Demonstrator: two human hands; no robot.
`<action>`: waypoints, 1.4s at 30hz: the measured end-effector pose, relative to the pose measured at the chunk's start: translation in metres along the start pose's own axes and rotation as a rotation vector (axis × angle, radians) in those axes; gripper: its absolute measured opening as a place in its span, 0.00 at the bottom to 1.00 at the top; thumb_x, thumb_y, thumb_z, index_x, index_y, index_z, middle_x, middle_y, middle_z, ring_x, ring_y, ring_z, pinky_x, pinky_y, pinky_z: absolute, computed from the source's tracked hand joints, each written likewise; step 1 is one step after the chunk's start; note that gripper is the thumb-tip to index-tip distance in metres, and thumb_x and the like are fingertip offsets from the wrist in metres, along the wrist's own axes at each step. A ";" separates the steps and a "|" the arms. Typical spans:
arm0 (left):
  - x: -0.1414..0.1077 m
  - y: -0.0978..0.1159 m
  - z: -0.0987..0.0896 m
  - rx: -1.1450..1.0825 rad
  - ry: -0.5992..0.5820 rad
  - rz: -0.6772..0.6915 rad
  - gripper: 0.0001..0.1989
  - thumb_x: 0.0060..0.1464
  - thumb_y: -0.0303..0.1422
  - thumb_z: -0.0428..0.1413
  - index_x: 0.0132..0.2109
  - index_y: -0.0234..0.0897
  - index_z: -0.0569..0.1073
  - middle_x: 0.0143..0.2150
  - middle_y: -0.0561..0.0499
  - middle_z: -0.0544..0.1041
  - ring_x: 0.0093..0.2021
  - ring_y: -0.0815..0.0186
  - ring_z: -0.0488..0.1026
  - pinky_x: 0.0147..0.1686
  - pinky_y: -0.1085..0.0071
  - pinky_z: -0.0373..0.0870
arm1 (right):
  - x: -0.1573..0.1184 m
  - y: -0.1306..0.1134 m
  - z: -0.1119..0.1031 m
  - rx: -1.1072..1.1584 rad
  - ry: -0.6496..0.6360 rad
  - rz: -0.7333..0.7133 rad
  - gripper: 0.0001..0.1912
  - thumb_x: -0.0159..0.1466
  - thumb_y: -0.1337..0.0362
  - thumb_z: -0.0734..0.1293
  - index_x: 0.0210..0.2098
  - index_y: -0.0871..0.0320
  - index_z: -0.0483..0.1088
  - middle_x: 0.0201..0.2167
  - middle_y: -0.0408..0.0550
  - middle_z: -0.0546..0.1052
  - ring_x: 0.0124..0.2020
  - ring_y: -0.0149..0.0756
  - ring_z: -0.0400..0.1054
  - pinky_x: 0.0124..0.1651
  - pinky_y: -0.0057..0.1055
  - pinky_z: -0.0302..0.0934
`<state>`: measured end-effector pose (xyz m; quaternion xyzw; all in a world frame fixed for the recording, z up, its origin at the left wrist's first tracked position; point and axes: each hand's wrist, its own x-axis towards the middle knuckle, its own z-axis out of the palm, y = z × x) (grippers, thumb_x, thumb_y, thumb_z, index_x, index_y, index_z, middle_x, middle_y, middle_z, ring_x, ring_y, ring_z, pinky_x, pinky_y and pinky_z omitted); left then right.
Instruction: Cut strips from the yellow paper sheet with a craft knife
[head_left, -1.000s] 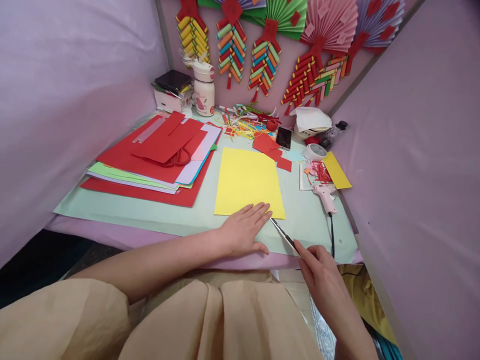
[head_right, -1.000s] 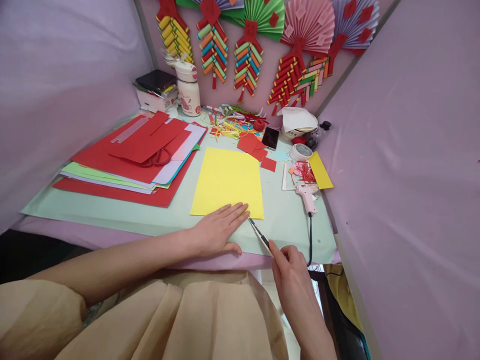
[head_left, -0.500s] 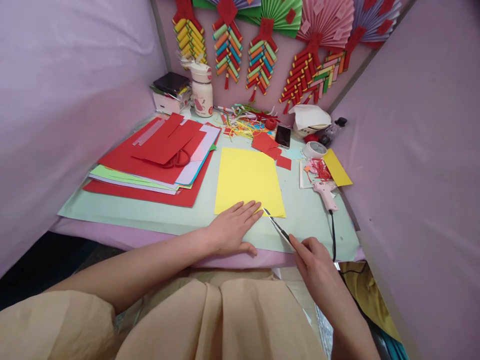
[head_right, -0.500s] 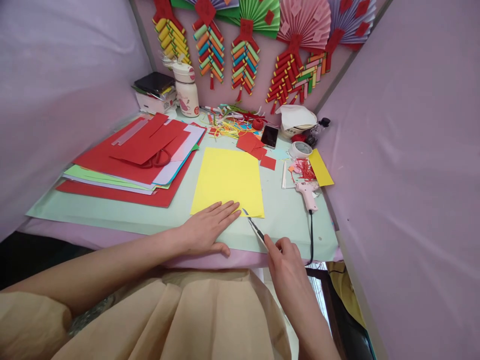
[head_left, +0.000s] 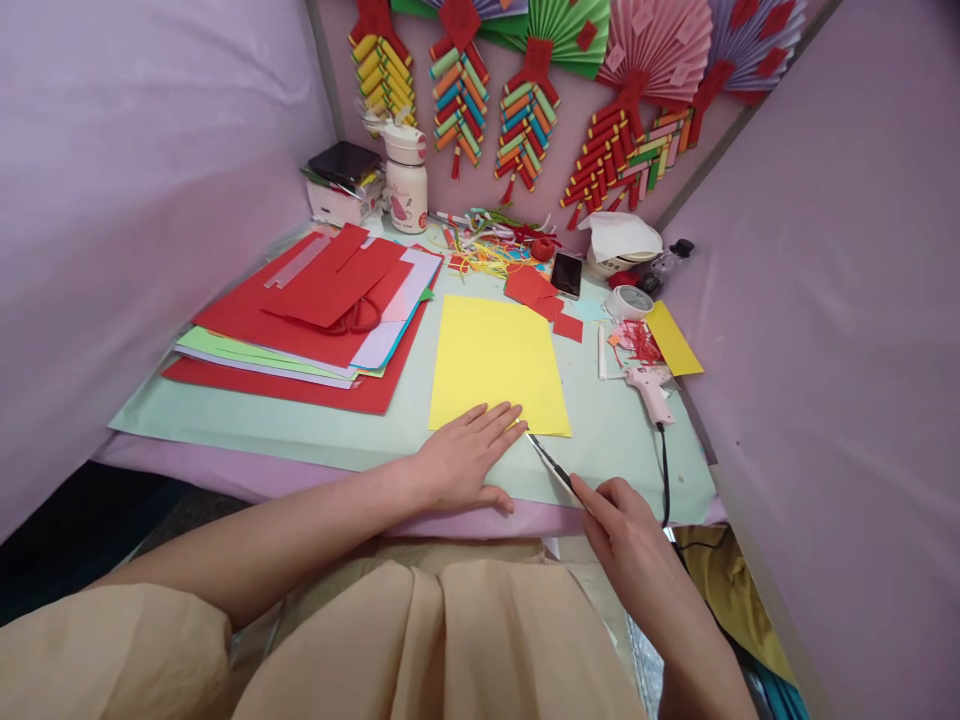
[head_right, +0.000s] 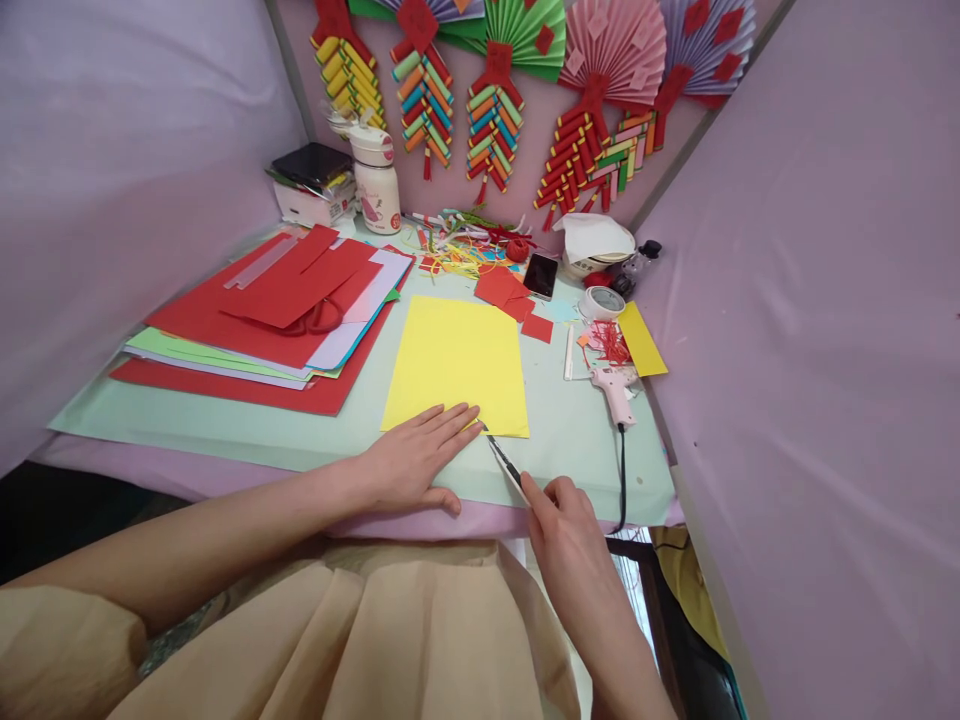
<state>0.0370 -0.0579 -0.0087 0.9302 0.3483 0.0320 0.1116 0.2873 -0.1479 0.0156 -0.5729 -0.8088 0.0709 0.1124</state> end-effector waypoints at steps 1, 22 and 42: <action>0.000 0.000 0.000 -0.005 -0.005 -0.002 0.52 0.53 0.64 0.50 0.72 0.32 0.46 0.74 0.38 0.41 0.74 0.54 0.38 0.70 0.56 0.38 | -0.002 0.000 -0.002 -0.008 -0.017 -0.004 0.20 0.71 0.66 0.55 0.59 0.55 0.66 0.34 0.49 0.66 0.35 0.37 0.64 0.37 0.34 0.64; -0.020 -0.007 -0.012 0.014 -0.020 -0.026 0.53 0.53 0.63 0.50 0.72 0.30 0.47 0.74 0.39 0.40 0.74 0.54 0.37 0.70 0.57 0.37 | -0.009 -0.008 0.002 0.016 -0.037 -0.019 0.20 0.71 0.65 0.55 0.61 0.56 0.64 0.34 0.49 0.66 0.35 0.37 0.64 0.38 0.34 0.64; -0.029 -0.012 -0.005 0.017 -0.014 -0.050 0.53 0.52 0.64 0.50 0.72 0.33 0.46 0.74 0.40 0.40 0.74 0.54 0.37 0.70 0.58 0.35 | 0.008 -0.025 -0.002 -0.037 -0.088 -0.057 0.20 0.70 0.68 0.57 0.59 0.61 0.66 0.34 0.50 0.67 0.35 0.38 0.65 0.38 0.35 0.66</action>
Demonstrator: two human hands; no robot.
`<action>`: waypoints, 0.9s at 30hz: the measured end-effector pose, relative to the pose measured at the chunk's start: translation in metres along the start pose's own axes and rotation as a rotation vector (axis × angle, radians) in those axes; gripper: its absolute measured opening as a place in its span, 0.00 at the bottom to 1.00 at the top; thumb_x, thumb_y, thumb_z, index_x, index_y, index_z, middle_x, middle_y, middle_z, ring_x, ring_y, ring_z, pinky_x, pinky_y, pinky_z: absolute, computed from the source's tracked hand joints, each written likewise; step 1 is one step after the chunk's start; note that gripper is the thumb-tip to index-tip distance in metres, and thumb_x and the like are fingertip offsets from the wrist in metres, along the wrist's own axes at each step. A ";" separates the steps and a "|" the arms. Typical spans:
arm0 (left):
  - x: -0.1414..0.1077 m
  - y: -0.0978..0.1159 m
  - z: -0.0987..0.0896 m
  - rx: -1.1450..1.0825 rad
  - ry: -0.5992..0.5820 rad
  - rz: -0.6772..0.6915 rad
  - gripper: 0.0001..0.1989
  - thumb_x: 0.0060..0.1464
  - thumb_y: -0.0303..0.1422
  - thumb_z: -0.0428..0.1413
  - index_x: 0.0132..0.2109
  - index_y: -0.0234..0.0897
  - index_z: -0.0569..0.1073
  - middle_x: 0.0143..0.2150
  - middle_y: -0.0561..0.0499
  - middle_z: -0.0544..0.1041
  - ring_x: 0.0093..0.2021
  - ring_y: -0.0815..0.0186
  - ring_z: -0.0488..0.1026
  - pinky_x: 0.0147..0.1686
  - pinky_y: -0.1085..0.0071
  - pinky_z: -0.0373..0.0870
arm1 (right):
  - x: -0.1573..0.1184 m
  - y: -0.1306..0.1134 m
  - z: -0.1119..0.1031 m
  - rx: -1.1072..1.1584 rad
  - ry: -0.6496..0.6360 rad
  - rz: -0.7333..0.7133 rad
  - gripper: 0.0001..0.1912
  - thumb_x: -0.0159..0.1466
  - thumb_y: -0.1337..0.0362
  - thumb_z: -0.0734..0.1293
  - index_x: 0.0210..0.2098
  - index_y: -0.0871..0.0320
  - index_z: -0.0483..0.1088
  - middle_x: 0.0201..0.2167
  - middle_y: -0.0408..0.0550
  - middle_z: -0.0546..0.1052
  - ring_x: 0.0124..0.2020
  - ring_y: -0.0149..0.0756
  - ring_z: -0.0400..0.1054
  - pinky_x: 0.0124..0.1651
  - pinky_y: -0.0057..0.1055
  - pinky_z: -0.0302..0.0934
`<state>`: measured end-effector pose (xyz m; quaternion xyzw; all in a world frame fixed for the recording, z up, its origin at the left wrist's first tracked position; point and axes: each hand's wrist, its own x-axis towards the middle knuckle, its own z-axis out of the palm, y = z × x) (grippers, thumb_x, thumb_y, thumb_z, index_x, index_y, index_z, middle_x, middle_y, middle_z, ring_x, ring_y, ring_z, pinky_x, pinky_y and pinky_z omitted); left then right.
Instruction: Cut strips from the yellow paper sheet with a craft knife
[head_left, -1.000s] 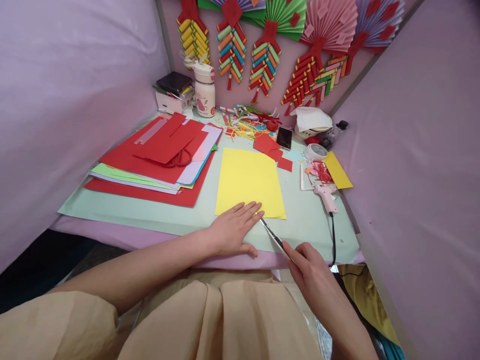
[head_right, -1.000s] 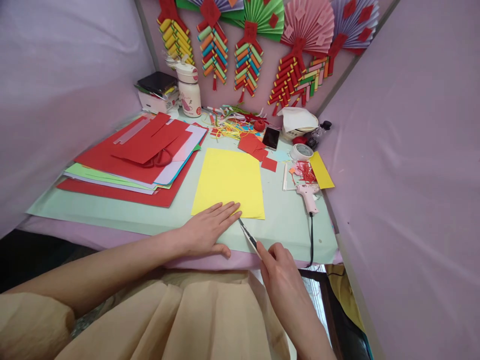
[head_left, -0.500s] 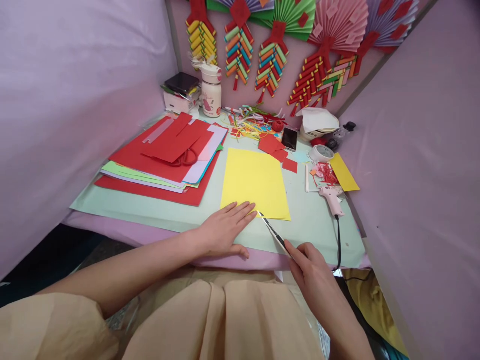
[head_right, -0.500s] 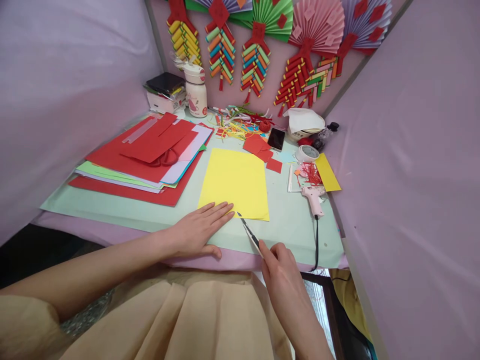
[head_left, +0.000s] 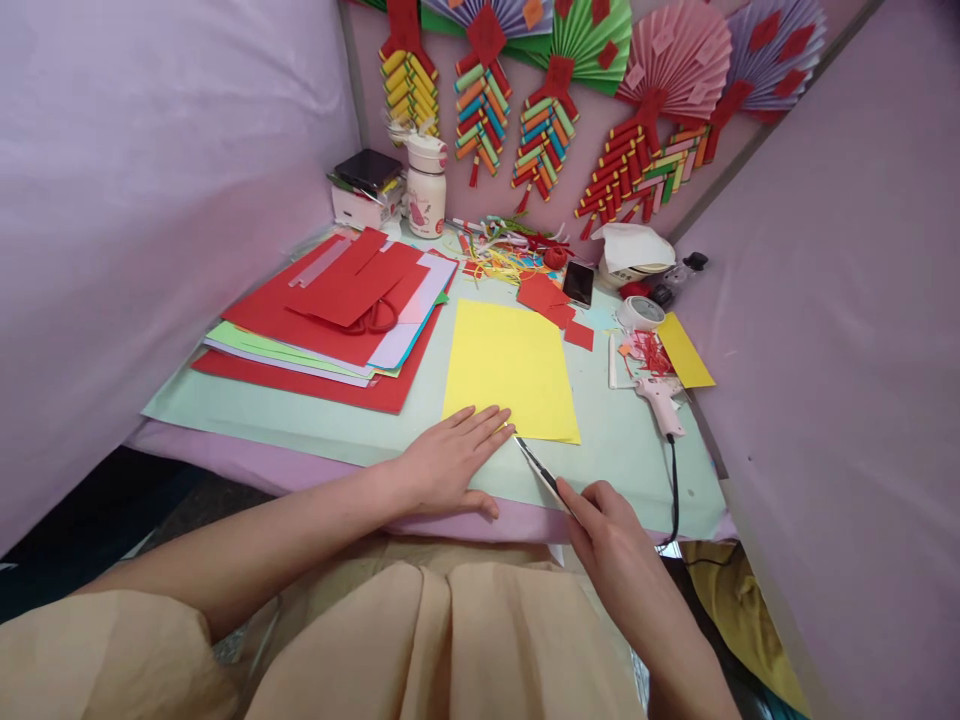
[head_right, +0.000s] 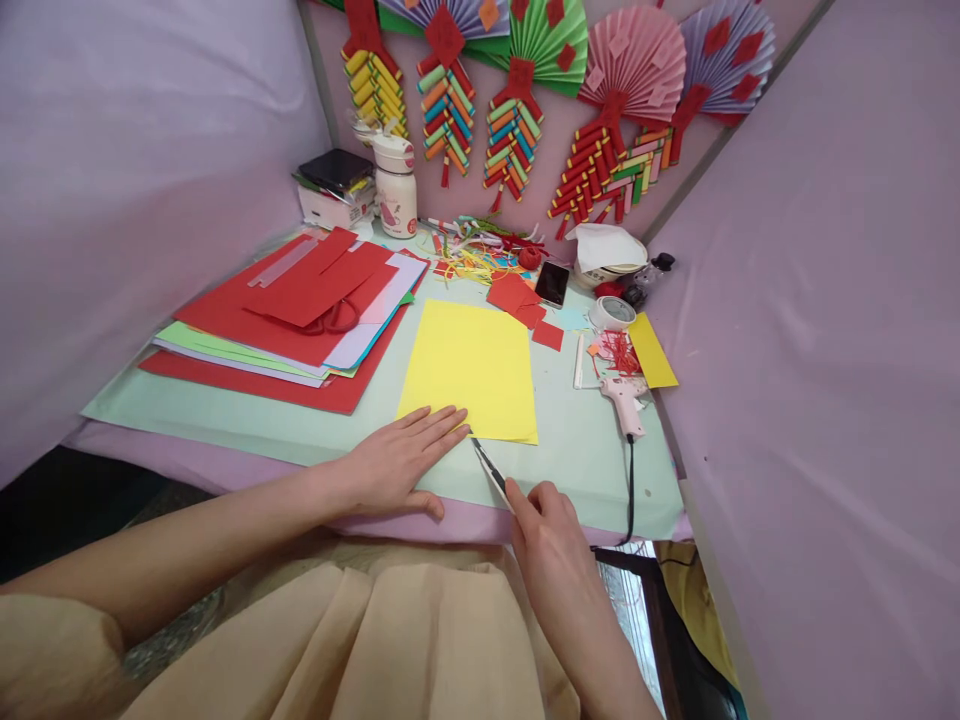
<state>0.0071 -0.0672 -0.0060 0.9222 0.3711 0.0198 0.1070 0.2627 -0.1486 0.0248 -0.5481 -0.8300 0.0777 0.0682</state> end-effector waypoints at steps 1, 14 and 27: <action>0.000 0.000 0.000 -0.001 0.002 0.000 0.53 0.52 0.64 0.50 0.72 0.33 0.46 0.74 0.40 0.40 0.74 0.54 0.38 0.70 0.58 0.35 | 0.002 -0.001 0.000 0.007 -0.009 -0.008 0.20 0.70 0.69 0.57 0.59 0.61 0.66 0.34 0.50 0.67 0.36 0.38 0.65 0.38 0.35 0.66; -0.014 0.000 -0.010 0.035 -0.021 -0.042 0.54 0.53 0.63 0.51 0.72 0.30 0.46 0.74 0.41 0.37 0.74 0.56 0.35 0.70 0.60 0.33 | -0.004 0.000 0.006 0.032 -0.012 -0.041 0.20 0.69 0.68 0.58 0.60 0.59 0.66 0.36 0.52 0.68 0.35 0.37 0.65 0.40 0.35 0.67; -0.024 -0.003 -0.004 0.021 -0.032 -0.093 0.55 0.52 0.65 0.50 0.72 0.30 0.44 0.74 0.41 0.36 0.74 0.55 0.35 0.70 0.60 0.34 | 0.008 -0.008 0.007 0.032 -0.035 -0.062 0.20 0.68 0.70 0.57 0.59 0.60 0.66 0.34 0.49 0.67 0.34 0.38 0.65 0.37 0.34 0.66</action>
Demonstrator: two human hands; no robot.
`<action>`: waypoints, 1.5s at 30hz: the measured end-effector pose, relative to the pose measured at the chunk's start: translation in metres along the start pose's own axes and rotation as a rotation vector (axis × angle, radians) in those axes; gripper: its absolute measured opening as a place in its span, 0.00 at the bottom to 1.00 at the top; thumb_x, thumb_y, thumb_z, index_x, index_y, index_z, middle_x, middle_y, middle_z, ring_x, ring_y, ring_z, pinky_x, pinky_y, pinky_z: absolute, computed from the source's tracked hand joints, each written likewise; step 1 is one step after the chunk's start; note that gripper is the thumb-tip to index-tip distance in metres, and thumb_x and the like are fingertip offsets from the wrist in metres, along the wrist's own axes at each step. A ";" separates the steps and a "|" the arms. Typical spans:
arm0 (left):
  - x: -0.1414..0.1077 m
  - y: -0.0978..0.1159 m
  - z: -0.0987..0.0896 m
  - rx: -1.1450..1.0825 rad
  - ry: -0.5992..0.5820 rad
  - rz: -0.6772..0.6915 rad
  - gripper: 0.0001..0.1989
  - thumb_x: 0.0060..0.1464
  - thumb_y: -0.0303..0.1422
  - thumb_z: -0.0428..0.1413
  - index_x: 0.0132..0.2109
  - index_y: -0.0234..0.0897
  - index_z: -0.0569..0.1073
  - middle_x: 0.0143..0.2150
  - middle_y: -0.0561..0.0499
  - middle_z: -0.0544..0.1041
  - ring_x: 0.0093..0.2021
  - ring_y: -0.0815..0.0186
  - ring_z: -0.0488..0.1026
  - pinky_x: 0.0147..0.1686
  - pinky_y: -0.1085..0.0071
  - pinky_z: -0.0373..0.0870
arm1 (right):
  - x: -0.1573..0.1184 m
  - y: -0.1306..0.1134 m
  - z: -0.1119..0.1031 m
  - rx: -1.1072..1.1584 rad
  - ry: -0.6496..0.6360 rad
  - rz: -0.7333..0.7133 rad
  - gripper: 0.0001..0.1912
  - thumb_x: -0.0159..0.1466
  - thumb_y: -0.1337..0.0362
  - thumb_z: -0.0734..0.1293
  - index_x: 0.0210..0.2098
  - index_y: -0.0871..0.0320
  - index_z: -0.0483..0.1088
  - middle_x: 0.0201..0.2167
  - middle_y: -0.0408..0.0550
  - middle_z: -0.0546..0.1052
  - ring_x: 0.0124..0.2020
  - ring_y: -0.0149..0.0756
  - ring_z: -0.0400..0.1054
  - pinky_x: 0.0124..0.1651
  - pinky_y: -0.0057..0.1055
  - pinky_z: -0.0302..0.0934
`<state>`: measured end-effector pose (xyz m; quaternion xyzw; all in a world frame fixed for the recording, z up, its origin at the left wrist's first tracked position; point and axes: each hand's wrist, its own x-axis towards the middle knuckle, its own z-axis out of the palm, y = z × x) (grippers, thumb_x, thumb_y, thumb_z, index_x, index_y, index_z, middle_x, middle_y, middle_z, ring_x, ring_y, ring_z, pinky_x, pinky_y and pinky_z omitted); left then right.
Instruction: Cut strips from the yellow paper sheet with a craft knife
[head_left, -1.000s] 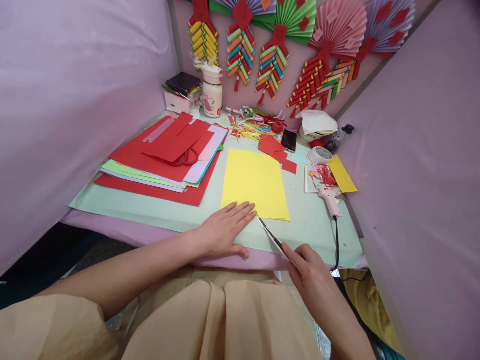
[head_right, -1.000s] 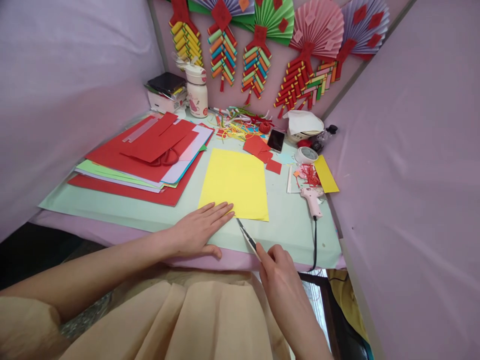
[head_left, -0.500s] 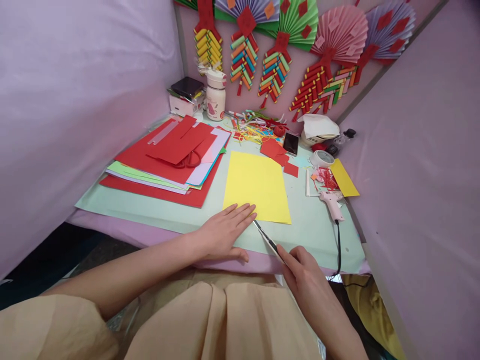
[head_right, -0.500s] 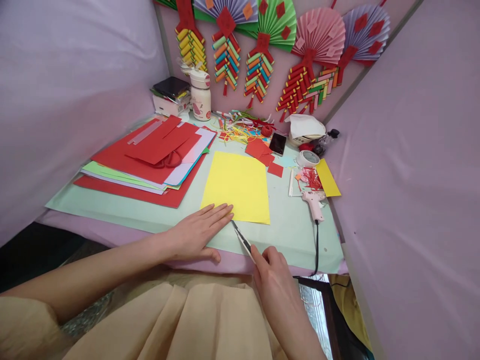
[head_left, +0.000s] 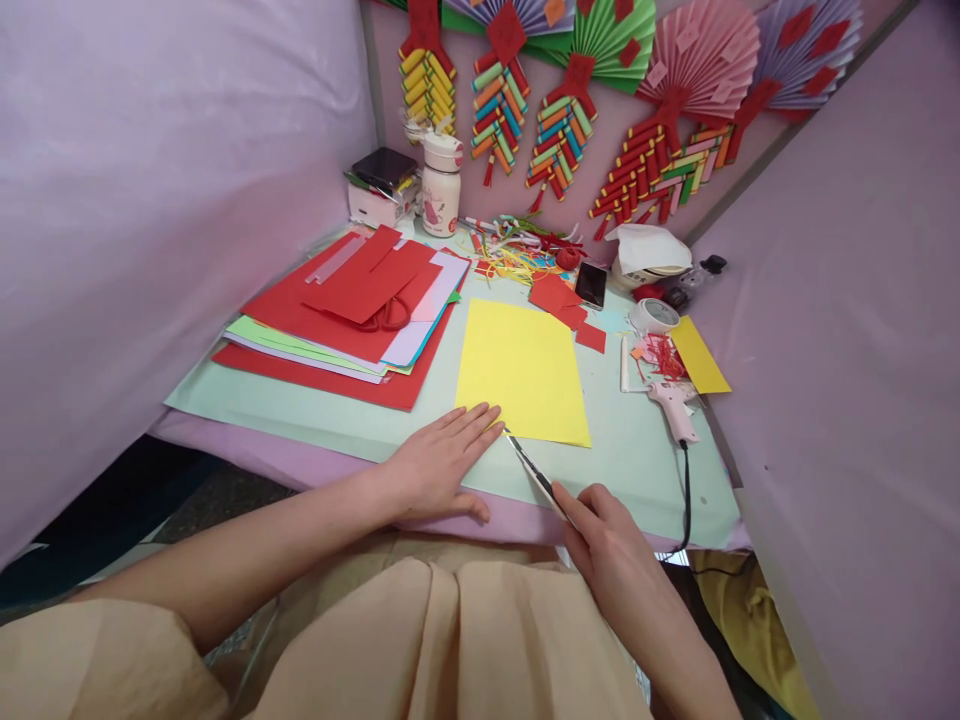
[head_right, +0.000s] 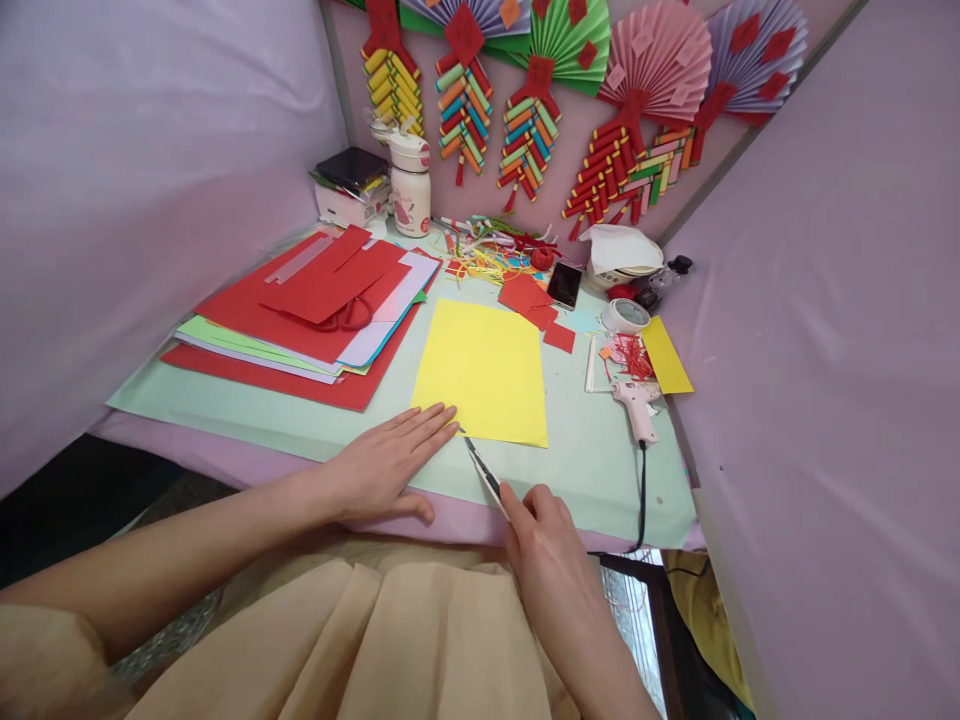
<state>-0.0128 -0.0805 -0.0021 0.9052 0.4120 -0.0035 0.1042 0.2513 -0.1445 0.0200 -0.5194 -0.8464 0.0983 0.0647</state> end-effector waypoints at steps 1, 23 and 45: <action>0.000 0.000 0.001 -0.002 0.005 0.004 0.55 0.52 0.65 0.50 0.72 0.30 0.44 0.74 0.41 0.37 0.74 0.55 0.35 0.70 0.60 0.34 | -0.002 -0.001 -0.001 -0.006 -0.006 0.001 0.20 0.68 0.71 0.58 0.58 0.60 0.66 0.34 0.49 0.67 0.34 0.38 0.65 0.37 0.34 0.66; 0.017 0.013 0.001 -0.033 0.050 -0.039 0.51 0.55 0.63 0.48 0.71 0.29 0.47 0.74 0.39 0.40 0.74 0.55 0.37 0.70 0.59 0.37 | 0.002 0.007 -0.003 0.059 0.074 0.032 0.21 0.68 0.70 0.58 0.59 0.59 0.67 0.35 0.50 0.68 0.37 0.38 0.67 0.40 0.36 0.67; -0.005 -0.003 0.001 -0.022 0.049 -0.056 0.54 0.53 0.65 0.49 0.72 0.29 0.46 0.74 0.38 0.40 0.74 0.55 0.37 0.70 0.58 0.36 | 0.010 -0.016 -0.006 -0.054 -0.012 0.007 0.20 0.66 0.74 0.58 0.56 0.59 0.67 0.34 0.48 0.66 0.35 0.37 0.63 0.37 0.32 0.61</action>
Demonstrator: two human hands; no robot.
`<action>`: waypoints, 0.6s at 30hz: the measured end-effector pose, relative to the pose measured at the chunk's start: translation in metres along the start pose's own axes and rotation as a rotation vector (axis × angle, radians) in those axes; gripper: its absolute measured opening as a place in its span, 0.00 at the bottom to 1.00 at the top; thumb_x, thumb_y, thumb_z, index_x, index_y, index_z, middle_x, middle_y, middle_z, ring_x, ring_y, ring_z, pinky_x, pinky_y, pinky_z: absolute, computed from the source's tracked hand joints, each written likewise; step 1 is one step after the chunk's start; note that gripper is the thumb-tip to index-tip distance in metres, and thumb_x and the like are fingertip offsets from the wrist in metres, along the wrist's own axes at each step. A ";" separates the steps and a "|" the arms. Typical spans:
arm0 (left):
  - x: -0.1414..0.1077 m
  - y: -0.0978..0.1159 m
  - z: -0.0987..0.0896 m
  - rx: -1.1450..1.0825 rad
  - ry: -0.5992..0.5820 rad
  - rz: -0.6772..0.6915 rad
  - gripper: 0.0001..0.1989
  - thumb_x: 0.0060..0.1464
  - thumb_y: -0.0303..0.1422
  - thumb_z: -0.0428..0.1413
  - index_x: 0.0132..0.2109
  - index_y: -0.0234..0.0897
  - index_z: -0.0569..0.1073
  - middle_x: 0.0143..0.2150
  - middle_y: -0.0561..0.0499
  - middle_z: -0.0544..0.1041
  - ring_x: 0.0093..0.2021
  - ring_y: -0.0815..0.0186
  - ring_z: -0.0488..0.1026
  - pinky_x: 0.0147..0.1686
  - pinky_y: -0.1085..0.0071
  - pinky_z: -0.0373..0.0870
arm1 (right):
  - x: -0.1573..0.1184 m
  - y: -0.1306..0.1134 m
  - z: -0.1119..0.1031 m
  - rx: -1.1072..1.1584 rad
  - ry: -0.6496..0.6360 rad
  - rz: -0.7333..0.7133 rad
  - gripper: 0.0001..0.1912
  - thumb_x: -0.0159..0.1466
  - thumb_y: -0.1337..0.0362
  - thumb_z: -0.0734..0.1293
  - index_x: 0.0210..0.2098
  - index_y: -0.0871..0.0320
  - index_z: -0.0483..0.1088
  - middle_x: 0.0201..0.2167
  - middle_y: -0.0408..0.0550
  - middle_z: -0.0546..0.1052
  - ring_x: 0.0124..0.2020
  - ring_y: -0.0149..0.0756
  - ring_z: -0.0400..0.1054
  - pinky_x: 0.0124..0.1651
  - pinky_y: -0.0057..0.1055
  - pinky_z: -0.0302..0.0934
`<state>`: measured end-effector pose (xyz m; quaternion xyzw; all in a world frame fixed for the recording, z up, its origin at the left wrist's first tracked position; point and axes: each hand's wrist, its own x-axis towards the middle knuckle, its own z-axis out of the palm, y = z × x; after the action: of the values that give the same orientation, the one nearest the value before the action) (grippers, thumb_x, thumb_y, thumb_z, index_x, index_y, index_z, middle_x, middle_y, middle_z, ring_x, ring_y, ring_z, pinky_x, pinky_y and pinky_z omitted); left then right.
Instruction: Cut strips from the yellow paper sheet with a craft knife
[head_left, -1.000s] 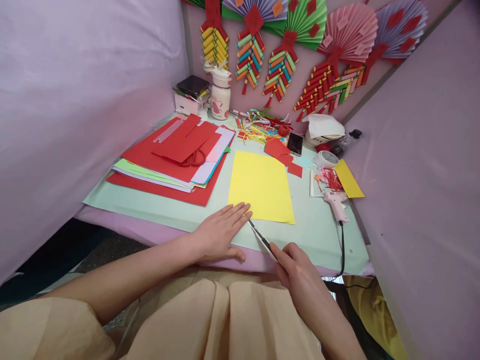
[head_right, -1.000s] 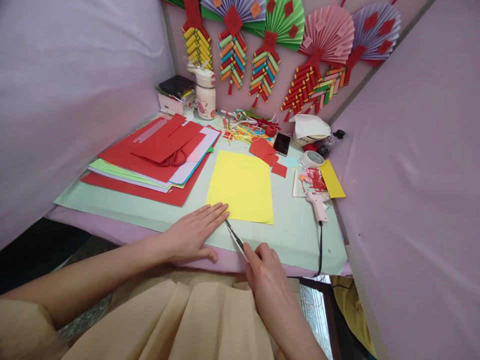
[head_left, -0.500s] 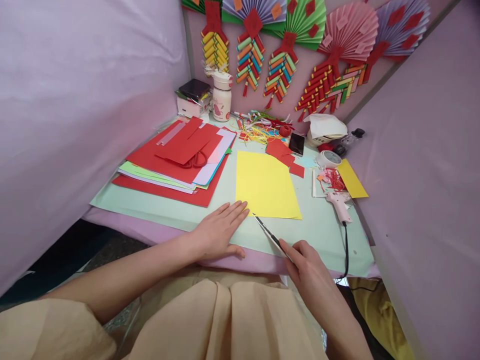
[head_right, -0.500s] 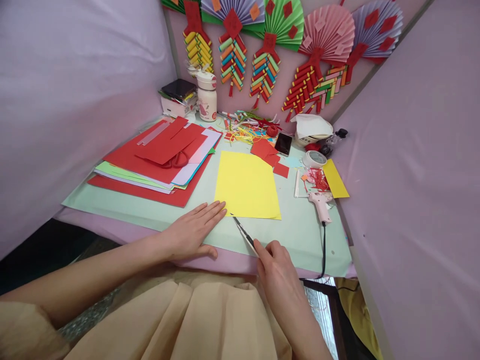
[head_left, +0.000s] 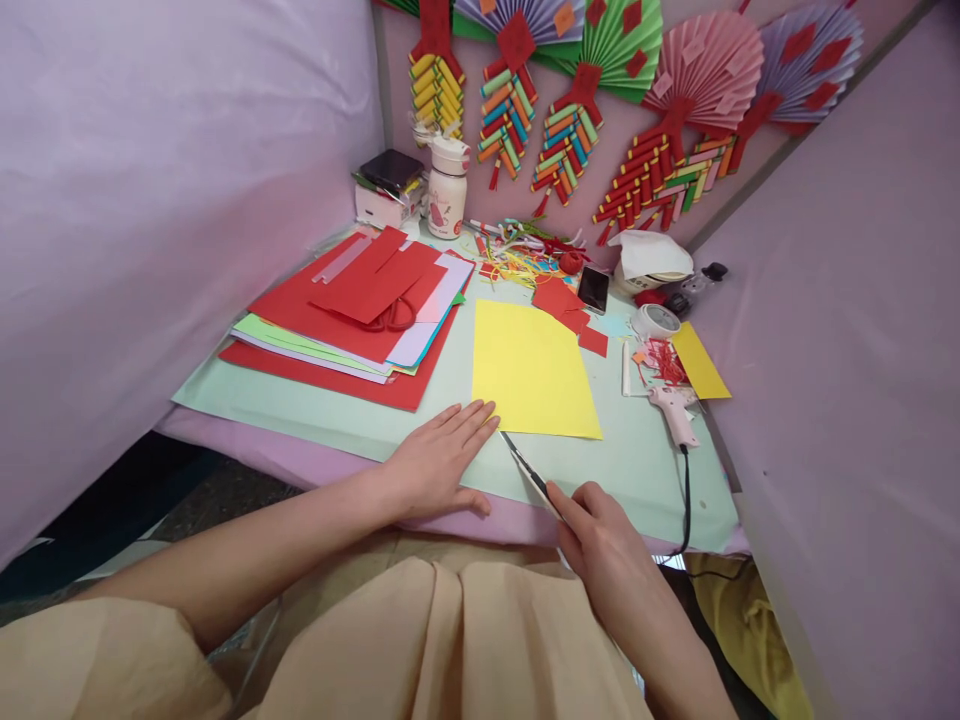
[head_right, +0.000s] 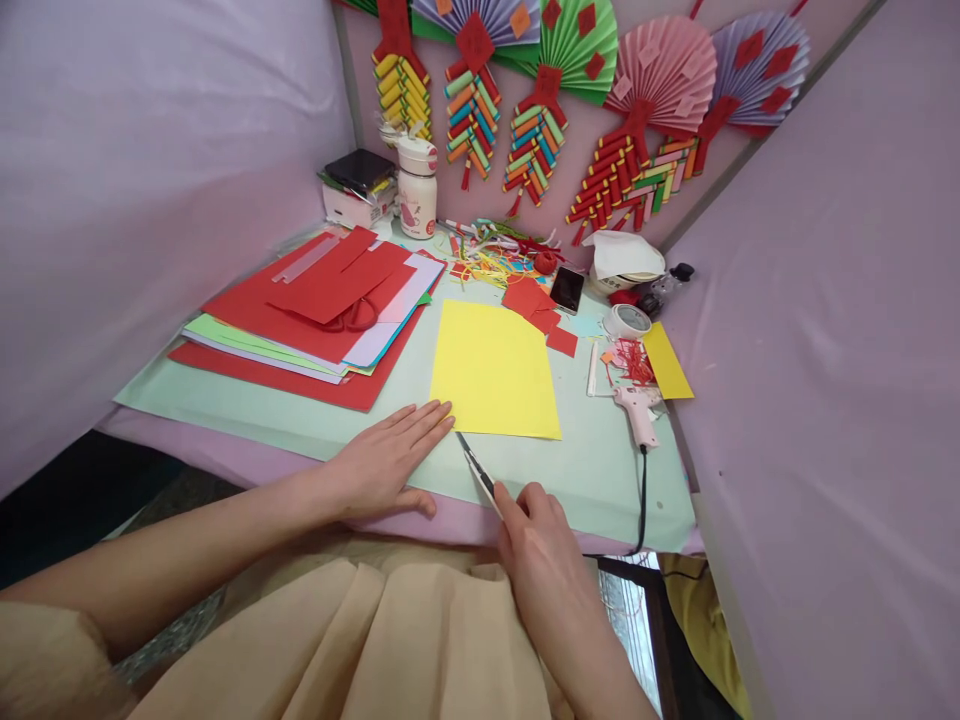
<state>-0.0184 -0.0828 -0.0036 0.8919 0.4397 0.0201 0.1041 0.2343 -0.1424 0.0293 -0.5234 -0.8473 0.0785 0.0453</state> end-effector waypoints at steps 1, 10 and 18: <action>0.000 0.000 0.001 -0.001 0.003 0.001 0.54 0.53 0.65 0.49 0.72 0.29 0.46 0.74 0.38 0.40 0.74 0.55 0.37 0.70 0.58 0.36 | 0.002 -0.002 -0.001 0.005 -0.007 0.001 0.20 0.66 0.74 0.58 0.56 0.59 0.67 0.34 0.48 0.66 0.35 0.37 0.63 0.37 0.32 0.61; 0.000 -0.002 0.005 -0.010 0.047 0.016 0.54 0.53 0.66 0.47 0.72 0.31 0.46 0.74 0.38 0.41 0.74 0.55 0.37 0.70 0.58 0.37 | 0.006 -0.010 0.010 -0.004 0.076 -0.049 0.22 0.64 0.75 0.59 0.56 0.58 0.67 0.33 0.47 0.65 0.33 0.36 0.61 0.36 0.30 0.59; 0.000 0.001 0.000 -0.012 0.005 -0.016 0.55 0.51 0.65 0.50 0.71 0.30 0.47 0.74 0.36 0.39 0.74 0.54 0.36 0.70 0.59 0.36 | 0.017 -0.003 0.028 -0.055 0.155 -0.120 0.22 0.64 0.74 0.56 0.54 0.59 0.70 0.29 0.46 0.63 0.28 0.33 0.56 0.33 0.29 0.57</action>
<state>-0.0175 -0.0832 -0.0037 0.8877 0.4467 0.0245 0.1085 0.2194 -0.1310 0.0022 -0.4772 -0.8729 0.0116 0.1011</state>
